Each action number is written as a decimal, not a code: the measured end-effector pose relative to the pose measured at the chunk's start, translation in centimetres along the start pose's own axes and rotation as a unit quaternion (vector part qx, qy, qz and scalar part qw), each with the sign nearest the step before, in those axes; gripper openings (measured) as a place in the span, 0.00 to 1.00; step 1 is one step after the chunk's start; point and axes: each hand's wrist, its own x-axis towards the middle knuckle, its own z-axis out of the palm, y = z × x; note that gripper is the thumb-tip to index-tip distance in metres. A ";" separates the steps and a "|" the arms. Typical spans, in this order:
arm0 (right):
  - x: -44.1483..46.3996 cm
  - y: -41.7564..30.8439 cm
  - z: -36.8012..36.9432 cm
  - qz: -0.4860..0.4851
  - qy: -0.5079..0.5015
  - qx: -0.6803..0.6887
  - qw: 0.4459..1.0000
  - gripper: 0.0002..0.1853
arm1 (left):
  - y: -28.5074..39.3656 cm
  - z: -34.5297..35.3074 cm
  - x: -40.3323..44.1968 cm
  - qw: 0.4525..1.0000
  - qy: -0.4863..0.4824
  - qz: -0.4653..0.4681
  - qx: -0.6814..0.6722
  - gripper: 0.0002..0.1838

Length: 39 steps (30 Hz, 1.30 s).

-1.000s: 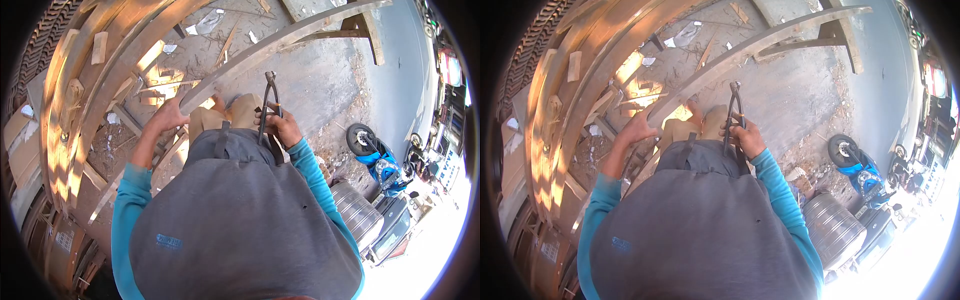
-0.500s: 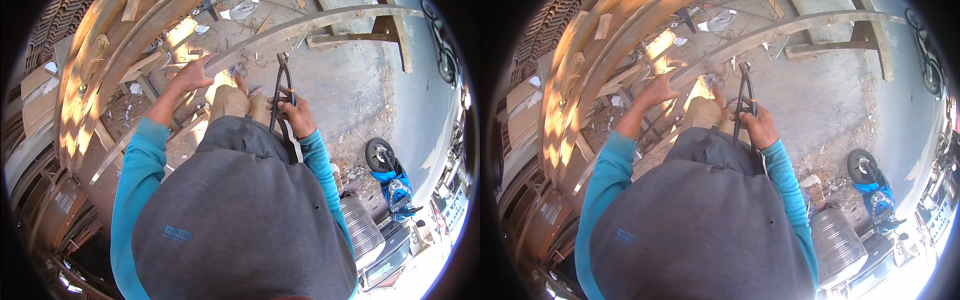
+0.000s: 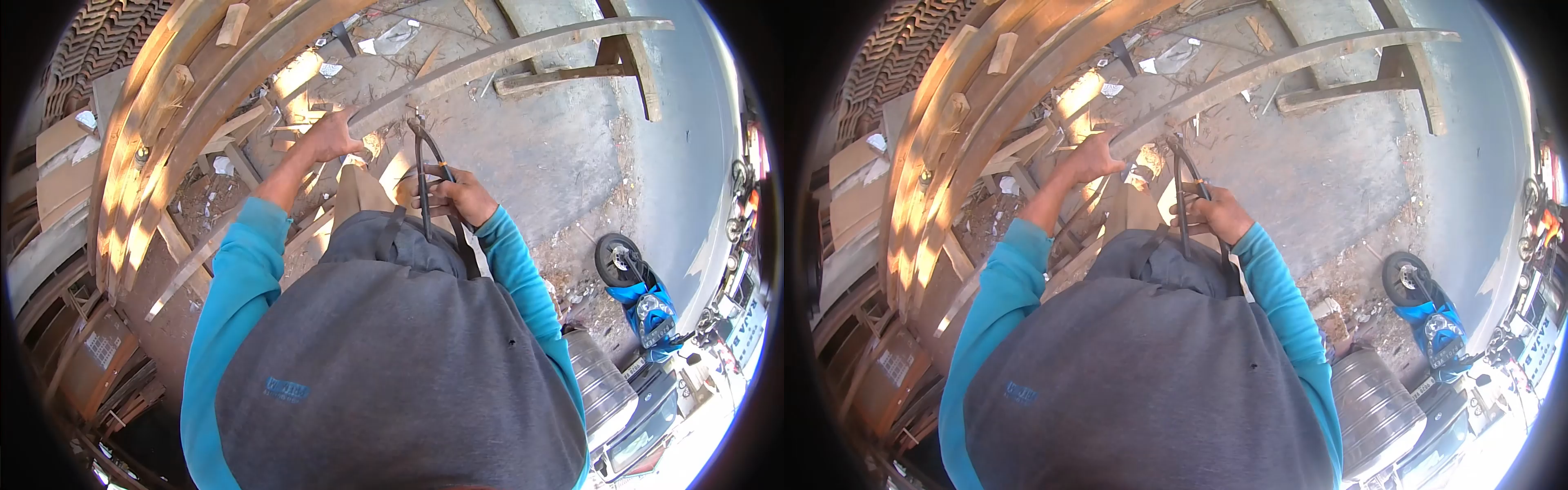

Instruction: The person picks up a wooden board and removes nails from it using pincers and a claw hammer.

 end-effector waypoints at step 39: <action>1.7 -2.0 6.0 0.093 0.082 0.144 0.982 0.16 | 0.6 0.0 0.6 0.995 -0.079 -0.064 0.022 0.43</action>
